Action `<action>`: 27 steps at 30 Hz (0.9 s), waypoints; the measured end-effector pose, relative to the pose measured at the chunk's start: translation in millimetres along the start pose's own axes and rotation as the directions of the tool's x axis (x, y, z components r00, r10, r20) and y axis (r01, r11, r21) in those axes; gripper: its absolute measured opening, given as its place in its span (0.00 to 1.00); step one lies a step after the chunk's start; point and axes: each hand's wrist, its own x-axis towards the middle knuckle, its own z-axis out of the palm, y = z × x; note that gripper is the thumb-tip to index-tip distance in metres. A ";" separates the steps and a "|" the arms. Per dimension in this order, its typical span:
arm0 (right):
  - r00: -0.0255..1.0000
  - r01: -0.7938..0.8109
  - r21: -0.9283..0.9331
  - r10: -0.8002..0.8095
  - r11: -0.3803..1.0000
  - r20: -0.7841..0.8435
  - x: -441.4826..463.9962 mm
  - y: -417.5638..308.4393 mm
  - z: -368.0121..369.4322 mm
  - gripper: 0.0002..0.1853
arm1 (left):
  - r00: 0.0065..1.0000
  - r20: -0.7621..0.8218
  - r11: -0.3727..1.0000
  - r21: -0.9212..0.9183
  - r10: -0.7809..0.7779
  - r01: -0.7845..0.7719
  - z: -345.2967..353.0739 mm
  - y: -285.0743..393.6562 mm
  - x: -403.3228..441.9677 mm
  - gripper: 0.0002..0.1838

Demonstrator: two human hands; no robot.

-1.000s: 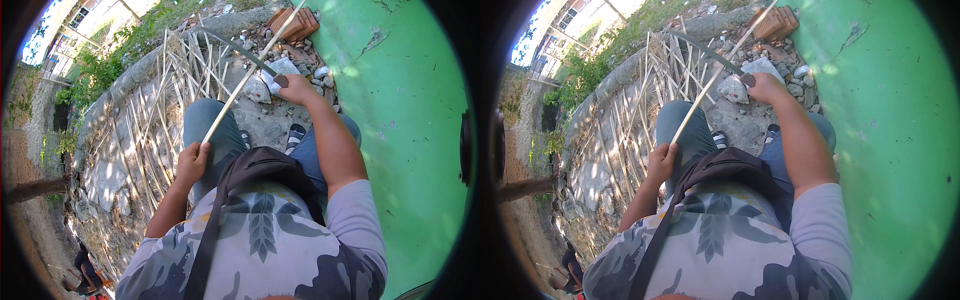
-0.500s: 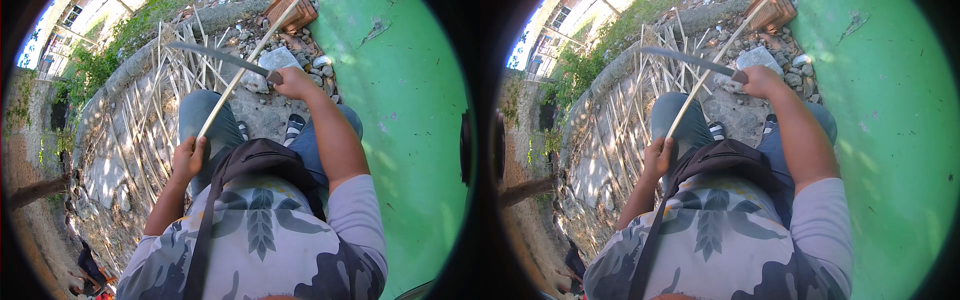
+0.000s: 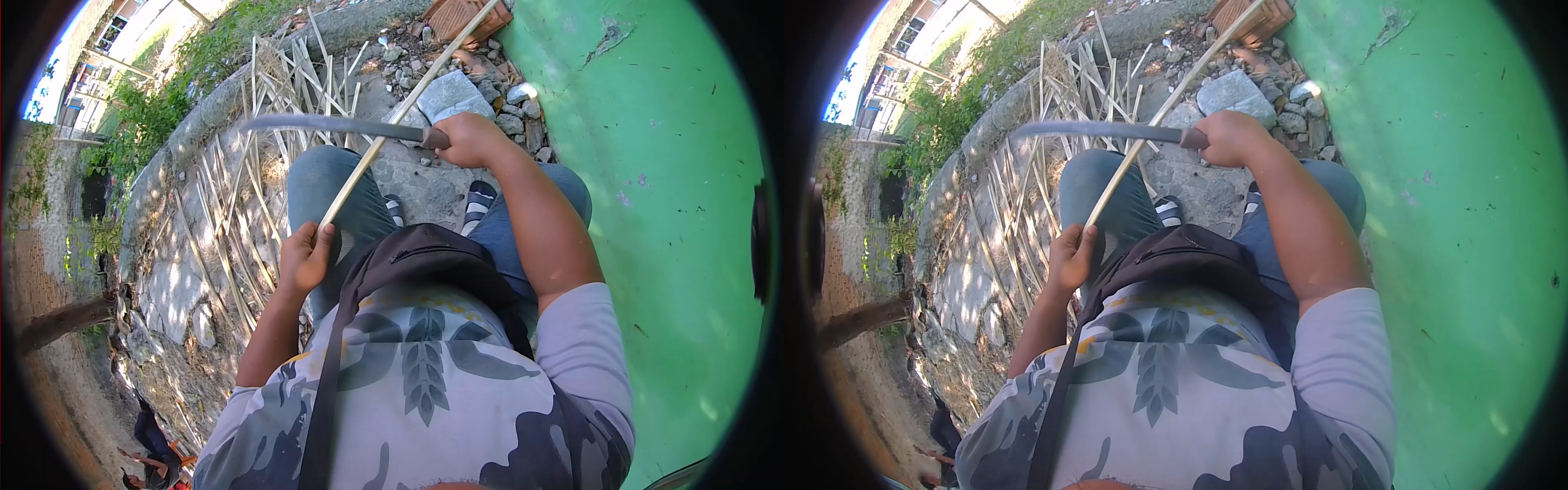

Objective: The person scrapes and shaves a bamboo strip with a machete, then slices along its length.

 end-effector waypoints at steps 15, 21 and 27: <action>0.989 0.130 -0.126 -0.137 0.983 -0.046 -8.0 -14.8 5.2 0.11 | 0.998 0.018 0.995 -0.083 0.057 -0.055 -0.8 -3.3 4.4 0.24; 0.941 -0.165 0.282 0.236 0.945 -0.241 19.0 32.4 2.7 0.15 | 0.998 -0.056 0.978 -0.206 0.019 -0.030 3.7 -12.7 4.8 0.23; 0.985 -0.033 0.169 0.060 0.985 -0.162 -7.1 -0.9 1.2 0.14 | 1.000 0.006 0.969 -0.246 -0.003 0.004 3.4 -18.0 9.8 0.23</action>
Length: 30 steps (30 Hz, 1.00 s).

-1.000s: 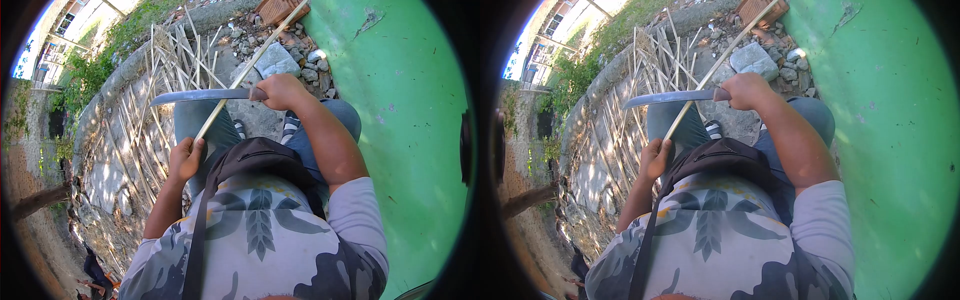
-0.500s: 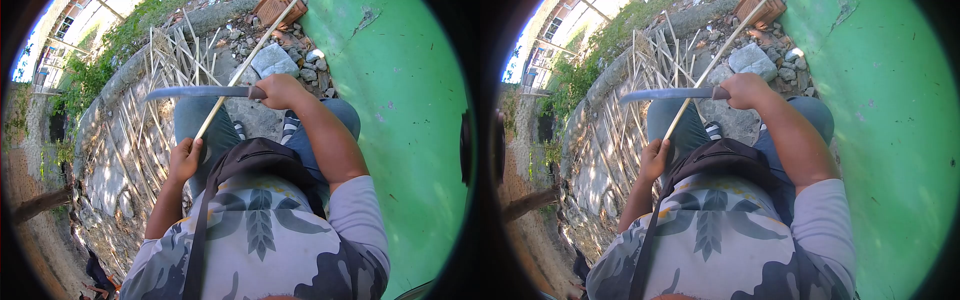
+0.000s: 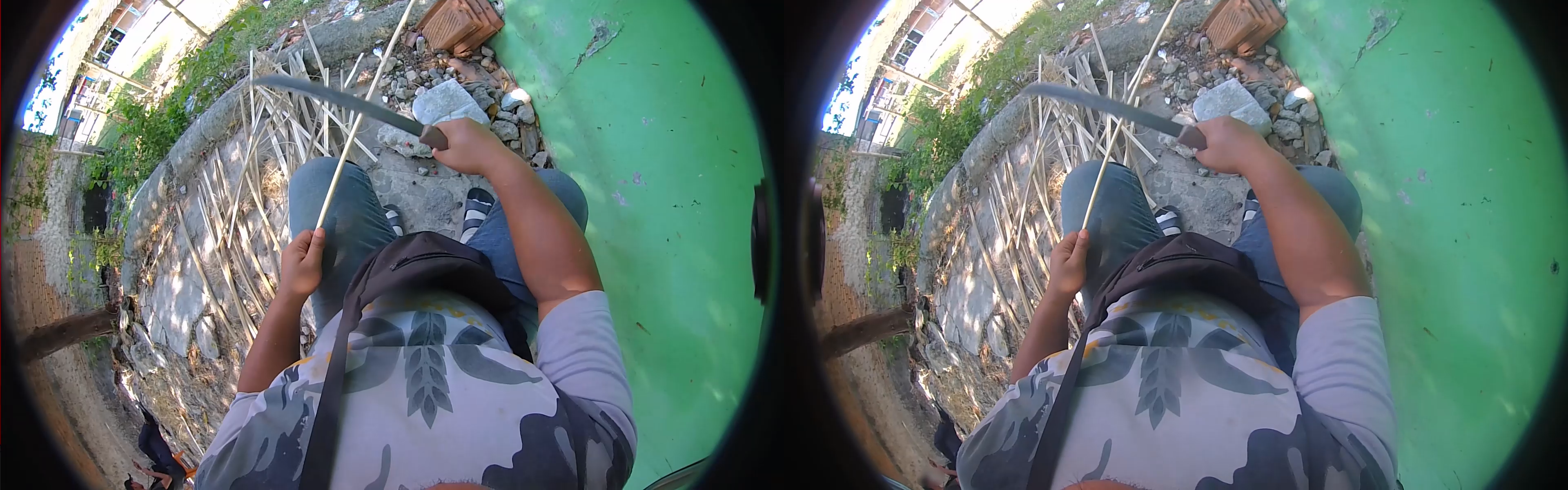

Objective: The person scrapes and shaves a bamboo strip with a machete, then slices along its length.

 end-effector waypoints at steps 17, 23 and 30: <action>0.991 -0.089 -0.197 0.106 0.976 0.078 4.0 2.7 -5.9 0.15 | 0.998 -0.009 0.953 0.296 0.069 -0.064 3.2 21.7 -6.7 0.25; 0.979 0.099 -0.281 -0.043 0.955 0.198 0.5 -18.5 1.0 0.12 | 0.996 0.036 0.962 0.260 0.080 -0.087 -3.6 23.6 -7.2 0.25; 0.976 -0.218 0.023 0.218 0.976 -0.014 25.3 24.5 -7.1 0.14 | 1.000 -0.011 0.975 0.221 0.028 -0.025 -1.5 20.2 -8.3 0.23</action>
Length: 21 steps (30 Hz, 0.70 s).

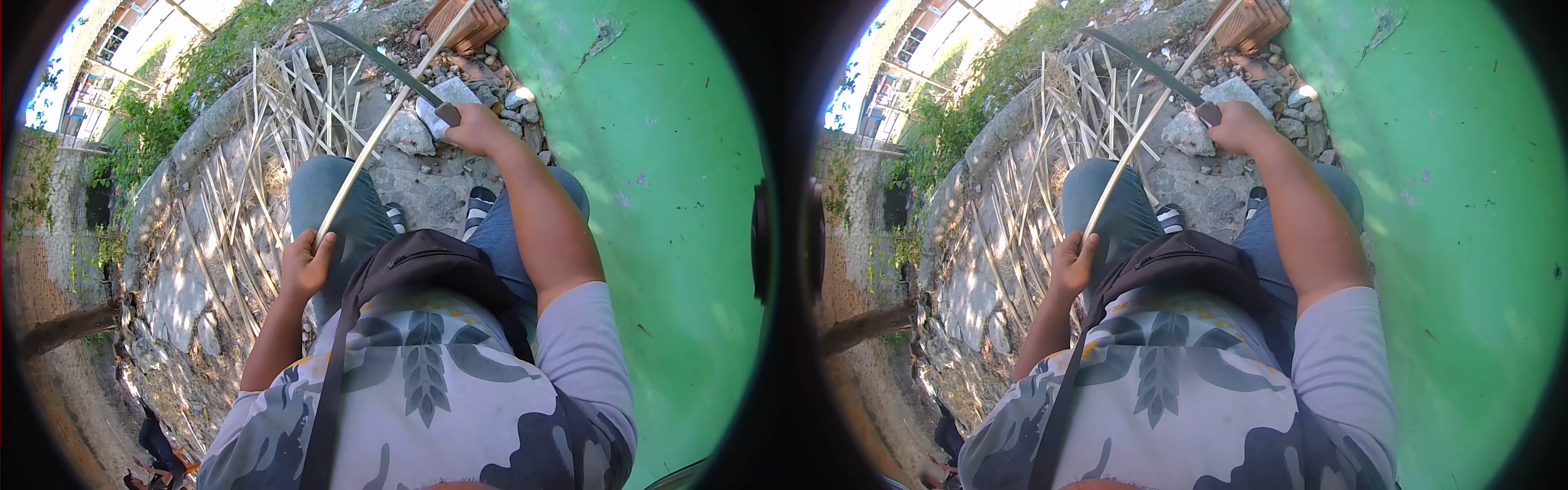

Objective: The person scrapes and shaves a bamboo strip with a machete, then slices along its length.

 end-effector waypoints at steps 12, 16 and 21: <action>0.990 0.142 0.015 -0.141 0.990 -0.022 -1.2 -0.7 9.2 0.15 | 0.999 -0.038 0.999 -0.003 0.036 -0.036 1.5 -1.2 -4.3 0.22; 0.988 -0.015 0.195 0.044 0.981 -0.146 2.3 6.5 7.1 0.17 | 0.998 -0.039 0.999 -0.021 0.040 -0.041 3.1 -9.9 -0.2 0.22; 0.960 0.279 -0.135 -0.281 0.951 0.006 -29.4 -15.0 18.8 0.11 | 1.000 -0.002 0.999 -0.041 0.003 -0.003 4.4 -3.6 2.8 0.23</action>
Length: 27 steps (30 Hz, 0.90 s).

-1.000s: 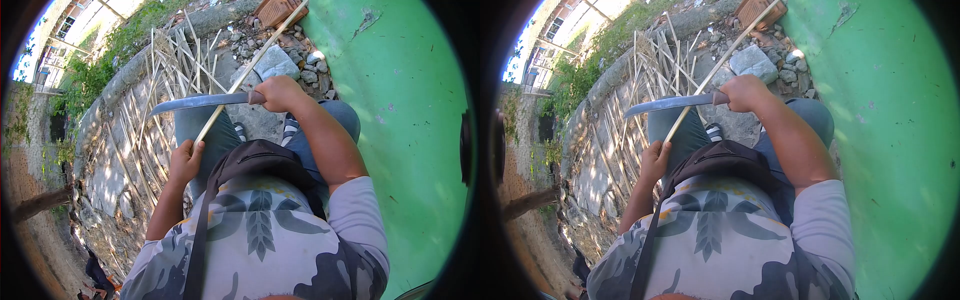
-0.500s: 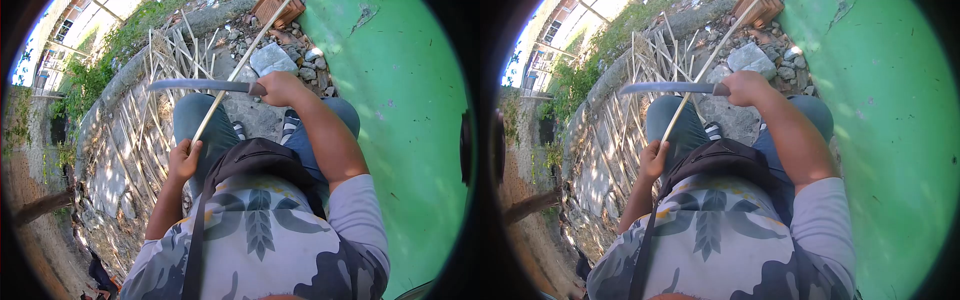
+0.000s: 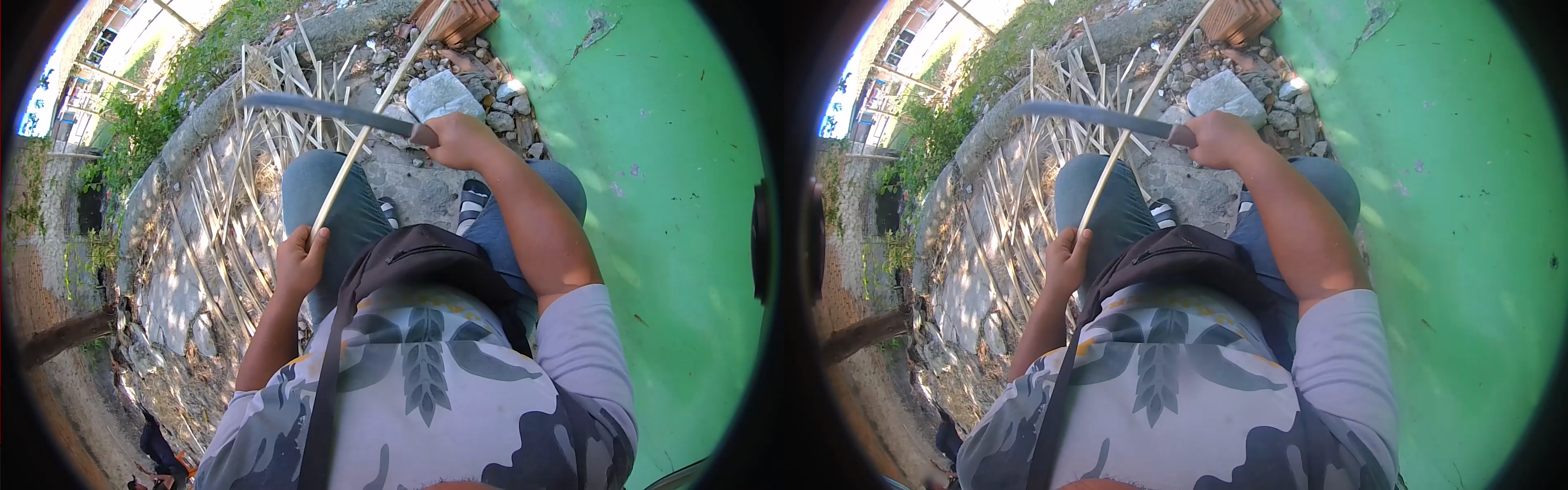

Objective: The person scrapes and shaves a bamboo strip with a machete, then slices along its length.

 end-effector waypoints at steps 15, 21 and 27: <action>0.957 -0.292 0.161 0.288 0.943 0.048 16.1 26.2 -13.2 0.15 | 0.999 -0.010 0.996 0.074 0.046 -0.045 -3.0 8.3 -3.9 0.21; 0.983 0.044 -0.243 0.001 0.969 0.183 -0.7 -22.7 -3.0 0.12 | 0.998 0.019 0.989 0.130 0.066 -0.068 -4.0 6.5 -2.4 0.21; 0.986 -0.124 -0.043 0.128 0.991 0.106 26.7 12.6 -3.8 0.14 | 0.995 -0.033 0.989 0.110 0.099 -0.095 -2.6 0.7 -5.9 0.21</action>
